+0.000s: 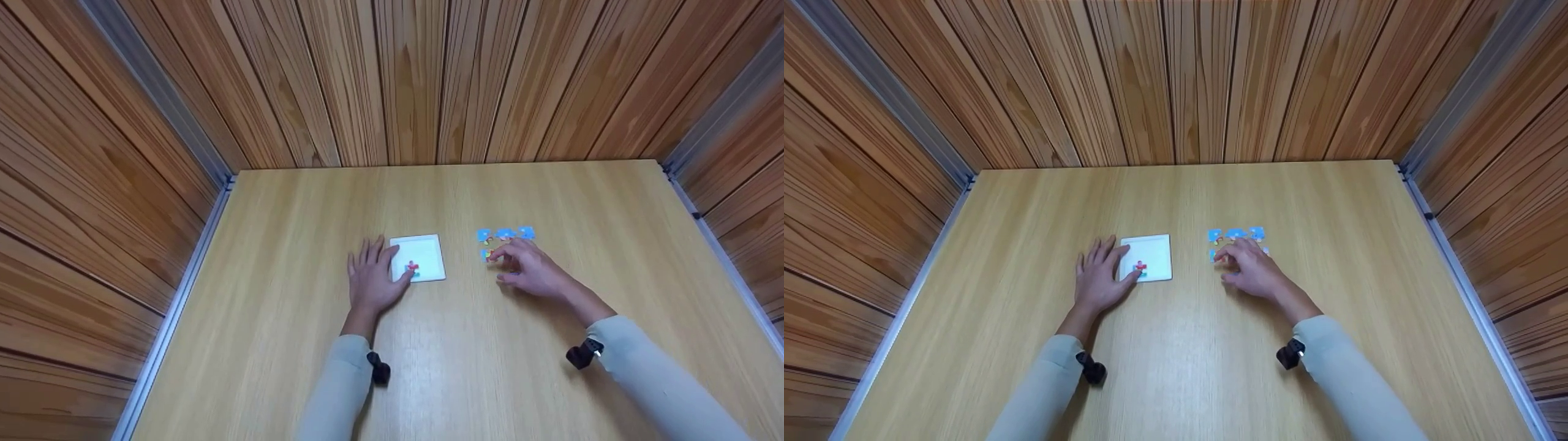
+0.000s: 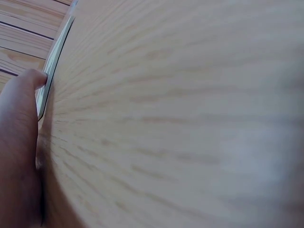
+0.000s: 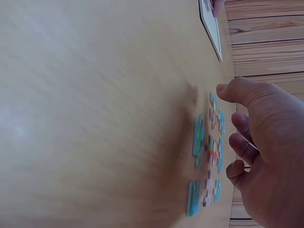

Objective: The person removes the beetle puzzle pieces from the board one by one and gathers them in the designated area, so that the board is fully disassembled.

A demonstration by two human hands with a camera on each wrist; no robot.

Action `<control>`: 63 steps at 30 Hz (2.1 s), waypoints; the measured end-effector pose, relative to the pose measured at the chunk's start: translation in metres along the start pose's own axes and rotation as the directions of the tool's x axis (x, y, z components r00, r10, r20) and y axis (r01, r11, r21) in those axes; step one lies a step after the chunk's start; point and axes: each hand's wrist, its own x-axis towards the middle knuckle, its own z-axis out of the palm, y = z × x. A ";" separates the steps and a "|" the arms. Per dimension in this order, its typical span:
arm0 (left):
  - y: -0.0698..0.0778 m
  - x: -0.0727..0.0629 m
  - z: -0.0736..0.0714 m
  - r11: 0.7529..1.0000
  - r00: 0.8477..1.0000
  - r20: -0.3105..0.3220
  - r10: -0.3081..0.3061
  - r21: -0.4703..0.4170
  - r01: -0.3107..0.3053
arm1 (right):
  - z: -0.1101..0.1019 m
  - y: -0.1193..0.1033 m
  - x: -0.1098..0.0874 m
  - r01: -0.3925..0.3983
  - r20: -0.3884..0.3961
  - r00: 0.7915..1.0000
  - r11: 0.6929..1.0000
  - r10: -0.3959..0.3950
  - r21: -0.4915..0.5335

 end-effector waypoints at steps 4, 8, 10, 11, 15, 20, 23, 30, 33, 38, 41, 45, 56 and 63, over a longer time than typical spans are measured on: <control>0.000 0.000 0.001 1.000 1.000 0.002 -0.005 0.002 0.005 | 0.006 -0.009 0.008 0.024 0.004 1.000 1.000 -0.024 -0.008; -0.001 0.000 0.001 1.000 1.000 0.008 -0.007 -0.001 0.007 | 0.010 -0.019 0.015 0.014 0.025 1.000 1.000 -0.014 -0.005; -0.001 0.000 0.001 1.000 1.000 0.015 -0.011 -0.006 0.011 | 0.012 -0.024 0.019 0.012 0.032 0.999 1.000 -0.012 0.001; -0.002 0.000 0.001 1.000 1.000 0.019 -0.012 -0.009 0.012 | 0.013 -0.026 0.020 0.014 0.033 0.999 1.000 -0.014 0.002; -0.004 0.001 0.002 1.000 0.999 0.032 -0.014 -0.019 0.014 | 0.018 -0.032 0.026 0.003 0.046 0.999 1.000 -0.004 0.020; -0.004 0.001 0.002 1.000 1.000 0.022 -0.001 -0.007 0.002 | 0.023 -0.040 0.035 -0.047 0.074 0.996 0.997 0.043 0.057; -0.003 0.001 0.001 1.000 1.000 0.029 -0.009 0.005 0.008 | 0.027 -0.045 0.041 -0.054 0.081 0.996 0.996 0.049 0.066; -0.001 0.000 -0.001 1.000 0.999 0.041 -0.025 0.019 0.024 | 0.041 -0.059 0.056 -0.010 0.083 0.997 0.997 0.003 0.077; 0.000 0.001 0.000 0.999 0.999 0.045 -0.030 0.039 0.028 | 0.047 -0.064 0.061 0.013 0.082 0.996 0.997 -0.019 0.079; -0.001 0.002 0.001 0.998 0.999 0.041 -0.024 0.051 0.022 | 0.058 -0.069 0.067 0.037 0.066 0.997 0.996 -0.043 0.083; -0.001 0.003 0.001 0.999 0.999 0.045 -0.021 0.051 0.019 | 0.063 -0.070 0.071 0.030 0.073 0.997 0.996 -0.036 0.085; -0.001 0.002 0.000 0.999 0.999 0.049 -0.019 0.051 0.016 | 0.067 -0.072 0.074 0.007 0.084 0.996 0.996 -0.014 0.083; 0.000 0.002 0.000 0.998 0.997 0.066 -0.037 0.060 0.033 | 0.085 -0.068 0.084 0.032 0.089 0.995 0.992 -0.043 0.119; -0.002 0.002 0.001 0.999 0.999 0.049 -0.013 0.050 0.011 | 0.103 -0.049 0.091 0.104 0.034 0.994 0.990 -0.107 0.090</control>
